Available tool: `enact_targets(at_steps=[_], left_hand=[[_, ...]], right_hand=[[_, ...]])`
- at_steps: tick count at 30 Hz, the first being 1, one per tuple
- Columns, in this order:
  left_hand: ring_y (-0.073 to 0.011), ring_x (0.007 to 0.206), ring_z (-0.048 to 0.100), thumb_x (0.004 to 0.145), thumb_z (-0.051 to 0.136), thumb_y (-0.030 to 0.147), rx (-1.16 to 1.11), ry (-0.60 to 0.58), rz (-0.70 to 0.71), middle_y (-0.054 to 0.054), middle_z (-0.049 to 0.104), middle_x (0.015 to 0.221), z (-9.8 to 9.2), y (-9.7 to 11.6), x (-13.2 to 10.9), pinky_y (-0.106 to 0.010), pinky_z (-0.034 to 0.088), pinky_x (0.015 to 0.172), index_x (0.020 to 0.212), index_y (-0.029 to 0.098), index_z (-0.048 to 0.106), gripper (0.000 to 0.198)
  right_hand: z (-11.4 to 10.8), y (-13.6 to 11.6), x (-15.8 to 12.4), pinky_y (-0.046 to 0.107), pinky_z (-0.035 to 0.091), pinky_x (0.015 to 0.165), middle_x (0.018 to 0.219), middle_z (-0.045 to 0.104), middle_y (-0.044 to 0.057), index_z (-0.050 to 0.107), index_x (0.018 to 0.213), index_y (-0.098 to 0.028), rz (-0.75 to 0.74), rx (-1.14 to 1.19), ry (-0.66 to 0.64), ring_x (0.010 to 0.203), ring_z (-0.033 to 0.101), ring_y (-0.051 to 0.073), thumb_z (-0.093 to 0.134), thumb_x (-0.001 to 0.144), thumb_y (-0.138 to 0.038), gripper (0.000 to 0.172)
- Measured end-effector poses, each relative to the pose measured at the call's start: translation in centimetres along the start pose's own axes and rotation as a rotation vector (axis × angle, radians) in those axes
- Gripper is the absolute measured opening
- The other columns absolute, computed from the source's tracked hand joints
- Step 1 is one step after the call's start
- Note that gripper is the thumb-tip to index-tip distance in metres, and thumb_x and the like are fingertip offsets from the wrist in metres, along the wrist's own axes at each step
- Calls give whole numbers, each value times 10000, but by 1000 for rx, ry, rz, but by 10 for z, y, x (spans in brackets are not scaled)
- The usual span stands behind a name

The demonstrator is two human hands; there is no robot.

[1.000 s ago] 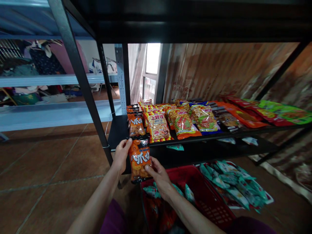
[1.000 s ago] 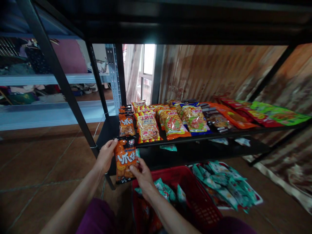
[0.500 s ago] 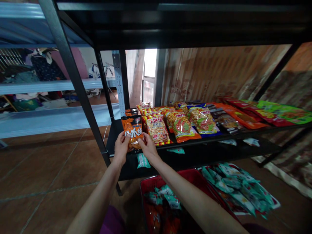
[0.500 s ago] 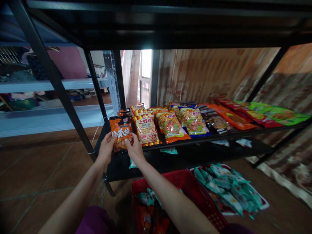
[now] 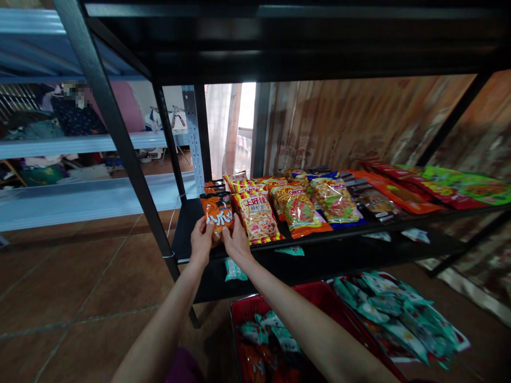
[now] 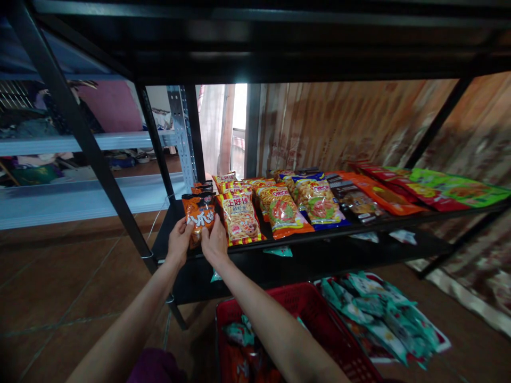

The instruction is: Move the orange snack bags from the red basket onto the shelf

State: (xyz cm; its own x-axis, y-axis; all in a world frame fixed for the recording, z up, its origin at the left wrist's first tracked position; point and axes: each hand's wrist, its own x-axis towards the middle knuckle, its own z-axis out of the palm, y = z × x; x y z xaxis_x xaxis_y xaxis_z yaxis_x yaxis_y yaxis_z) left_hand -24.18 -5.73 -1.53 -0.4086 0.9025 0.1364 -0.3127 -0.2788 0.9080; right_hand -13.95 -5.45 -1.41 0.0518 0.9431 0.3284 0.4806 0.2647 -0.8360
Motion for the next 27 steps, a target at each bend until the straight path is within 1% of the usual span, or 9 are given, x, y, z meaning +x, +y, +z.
enact_targets(at_steps=[3,6,8,13,15,20,23,27], left_hand=[[-195,1006,627,698,714,307,97,10,69,-80,676,1075,-6,-10,6,-303,475,887,1043,192,641,370],[-214,1043,610,720,693,365,280,40,138,-92,665,1102,-12,-18,14,-340,461,923,1074,186,644,399],[-221,1064,600,750,660,399,347,28,156,-97,655,1134,-14,-20,18,-355,449,945,1112,183,634,422],[-218,1106,587,802,600,448,285,-99,131,-83,633,1207,-13,-21,18,-336,439,964,1211,195,585,481],[-218,1118,583,807,598,451,267,-129,121,-80,629,1221,-13,-22,17,-332,440,966,1240,202,564,501],[-219,1130,579,798,616,443,306,-101,140,-73,628,1230,-13,-27,21,-342,426,986,1238,218,567,497],[-217,1128,580,802,612,441,318,-88,135,-75,631,1223,-13,-29,21,-341,431,980,1245,218,560,499],[-215,1123,582,810,607,419,292,-98,146,-81,622,1235,-11,-28,22,-332,440,968,1257,208,547,498]], right_hand=[[1,-1,2,428,282,1100,1407,436,211,320,1410,-45,16,-25,8,1310,409,297,442,850,-375,660],[-1,-6,5,421,305,1083,1408,438,200,317,1411,-57,58,-63,-20,1312,409,287,416,868,-413,657],[-2,-11,7,407,330,1066,1398,452,191,317,1410,-72,90,-79,-43,1297,431,275,400,877,-420,642],[-4,-19,16,387,348,1046,1399,462,160,318,1406,-120,144,-95,-77,1273,462,256,384,885,-421,605],[-4,-21,18,385,349,1044,1403,460,155,311,1408,-126,163,-92,-75,1270,466,255,377,888,-424,602],[-1,-20,23,393,376,1016,1369,497,156,311,1407,-136,186,-93,-87,1232,504,264,362,892,-452,606],[1,-19,25,402,379,1010,1371,493,163,301,1414,-139,199,-99,-92,1229,507,269,356,893,-473,622],[4,-17,27,413,390,993,1353,509,161,318,1405,-157,176,-101,-76,1204,524,273,363,893,-464,599]])
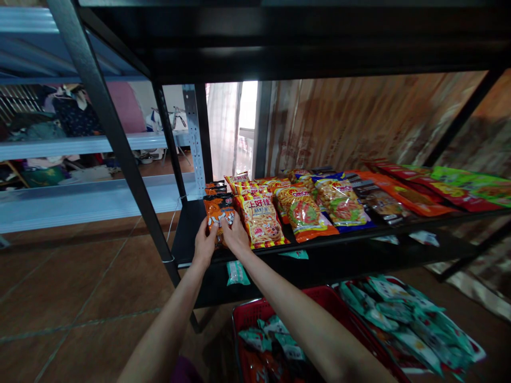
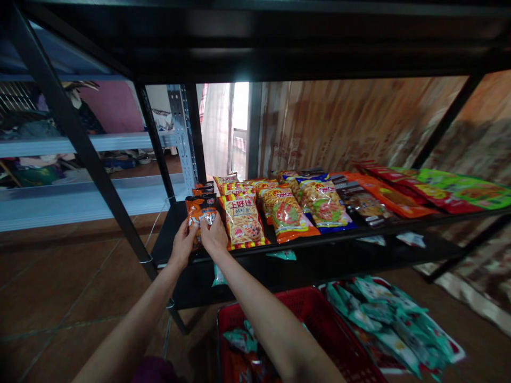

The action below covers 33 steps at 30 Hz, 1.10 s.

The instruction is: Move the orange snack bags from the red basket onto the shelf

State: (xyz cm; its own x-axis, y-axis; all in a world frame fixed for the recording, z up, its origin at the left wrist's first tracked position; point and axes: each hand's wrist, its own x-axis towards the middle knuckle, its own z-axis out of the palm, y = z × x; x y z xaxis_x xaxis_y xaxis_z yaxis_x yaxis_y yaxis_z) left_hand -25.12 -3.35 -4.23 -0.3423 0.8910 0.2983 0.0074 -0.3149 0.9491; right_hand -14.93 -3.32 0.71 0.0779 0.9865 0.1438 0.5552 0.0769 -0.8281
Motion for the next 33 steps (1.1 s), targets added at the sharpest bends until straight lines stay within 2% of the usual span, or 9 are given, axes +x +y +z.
enact_targets(at_steps=[15,21,33], left_hand=[[-219,1110,584,801,615,372,-83,-41,35,-92,618,1233,5,-4,13,-352,436,976,1268,190,533,508],[-210,1145,560,819,588,382,-16,0,57,-78,601,1261,8,-7,16,-335,411,1001,1271,210,531,487],[-211,1115,584,825,566,415,-5,-22,-83,-70,642,1195,7,2,14,-346,459,947,1252,221,547,468]], right_hand=[[5,3,8,403,367,1028,1386,466,187,286,1426,-95,-106,31,76,1267,466,276,369,904,-405,613],[11,8,13,403,358,1034,1395,451,193,266,1436,-85,-121,20,90,1278,453,277,362,907,-410,628],[12,6,13,392,351,1043,1430,415,178,239,1452,-96,-112,-18,104,1298,432,274,352,916,-405,629]])
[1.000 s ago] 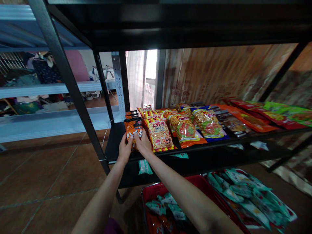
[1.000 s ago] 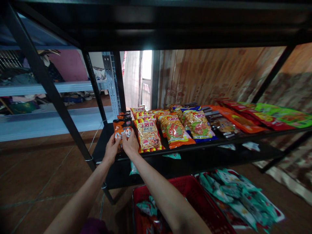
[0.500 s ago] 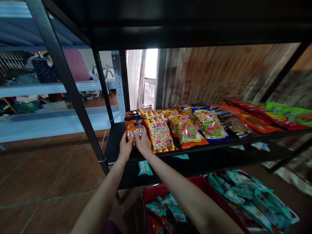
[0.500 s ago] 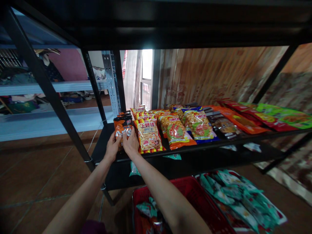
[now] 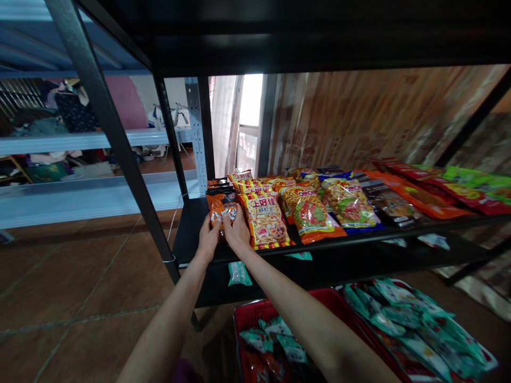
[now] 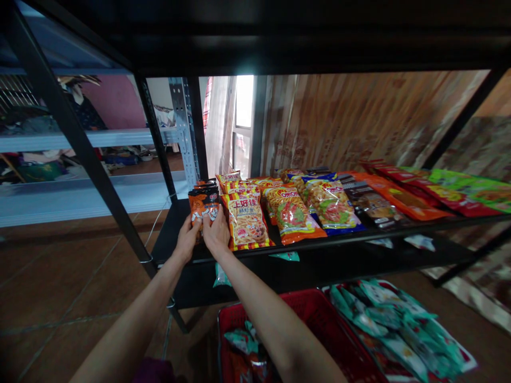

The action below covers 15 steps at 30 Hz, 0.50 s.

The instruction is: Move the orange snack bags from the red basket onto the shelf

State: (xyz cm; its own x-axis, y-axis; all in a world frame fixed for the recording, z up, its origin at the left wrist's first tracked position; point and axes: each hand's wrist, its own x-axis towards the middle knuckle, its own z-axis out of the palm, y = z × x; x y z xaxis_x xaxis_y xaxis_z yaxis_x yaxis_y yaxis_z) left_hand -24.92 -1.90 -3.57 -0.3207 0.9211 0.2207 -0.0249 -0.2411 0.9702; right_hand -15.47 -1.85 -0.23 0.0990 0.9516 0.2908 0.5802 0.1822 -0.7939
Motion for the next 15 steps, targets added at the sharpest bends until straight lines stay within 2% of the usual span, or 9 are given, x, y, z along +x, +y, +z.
enact_targets(at_steps=[7,15], left_hand=[[-218,1067,606,816,581,403,-18,5,31,-88,651,1174,1,-4,5,-358,460,942,1238,200,560,468],[-217,1079,602,818,578,446,33,15,84,-71,651,1180,2,-8,8,-343,448,954,1236,222,564,475]], right_hand=[[4,2,4,411,362,1030,1420,428,176,230,1454,-110,-5,-2,2,1283,447,285,338,911,-426,638],[9,6,7,416,355,1039,1430,406,186,191,1462,-102,-48,-9,68,1286,442,288,344,909,-421,656]])
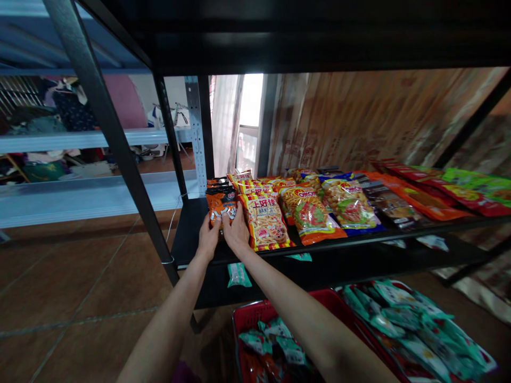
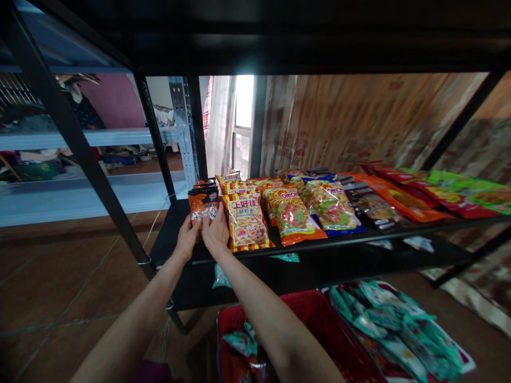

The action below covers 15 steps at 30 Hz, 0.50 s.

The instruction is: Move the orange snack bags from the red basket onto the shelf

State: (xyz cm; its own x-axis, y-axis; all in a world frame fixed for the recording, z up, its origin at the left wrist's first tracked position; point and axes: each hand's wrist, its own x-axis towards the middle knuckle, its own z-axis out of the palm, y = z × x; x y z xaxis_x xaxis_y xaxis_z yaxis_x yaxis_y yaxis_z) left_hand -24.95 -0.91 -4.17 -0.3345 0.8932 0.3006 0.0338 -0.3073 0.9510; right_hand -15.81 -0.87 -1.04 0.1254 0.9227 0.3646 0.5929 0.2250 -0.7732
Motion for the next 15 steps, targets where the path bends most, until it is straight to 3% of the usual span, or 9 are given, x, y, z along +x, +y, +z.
enact_targets(at_steps=[7,11,15], left_hand=[[-234,1167,552,827,543,504,124,23,15,-95,579,1292,-1,1,-5,-364,394,1010,1317,232,484,564],[-244,1247,490,834,518,520,175,43,-22,-91,511,1374,-3,0,-6,-385,339,1057,1397,254,389,635],[-237,1274,463,855,496,483,182,38,-9,-78,487,1400,-4,4,-7,-372,327,1067,1416,257,366,619]], right_hand=[[3,3,-5,411,319,1074,1455,366,173,189,1468,-124,-113,-49,95,1341,364,254,342,922,-393,627],[4,6,-8,437,271,1099,1498,288,186,190,1473,-119,-159,-149,67,1389,273,263,326,933,-372,612],[4,6,-13,438,267,1098,1531,210,183,203,1476,-138,-176,-211,52,1390,266,286,304,942,-365,589]])
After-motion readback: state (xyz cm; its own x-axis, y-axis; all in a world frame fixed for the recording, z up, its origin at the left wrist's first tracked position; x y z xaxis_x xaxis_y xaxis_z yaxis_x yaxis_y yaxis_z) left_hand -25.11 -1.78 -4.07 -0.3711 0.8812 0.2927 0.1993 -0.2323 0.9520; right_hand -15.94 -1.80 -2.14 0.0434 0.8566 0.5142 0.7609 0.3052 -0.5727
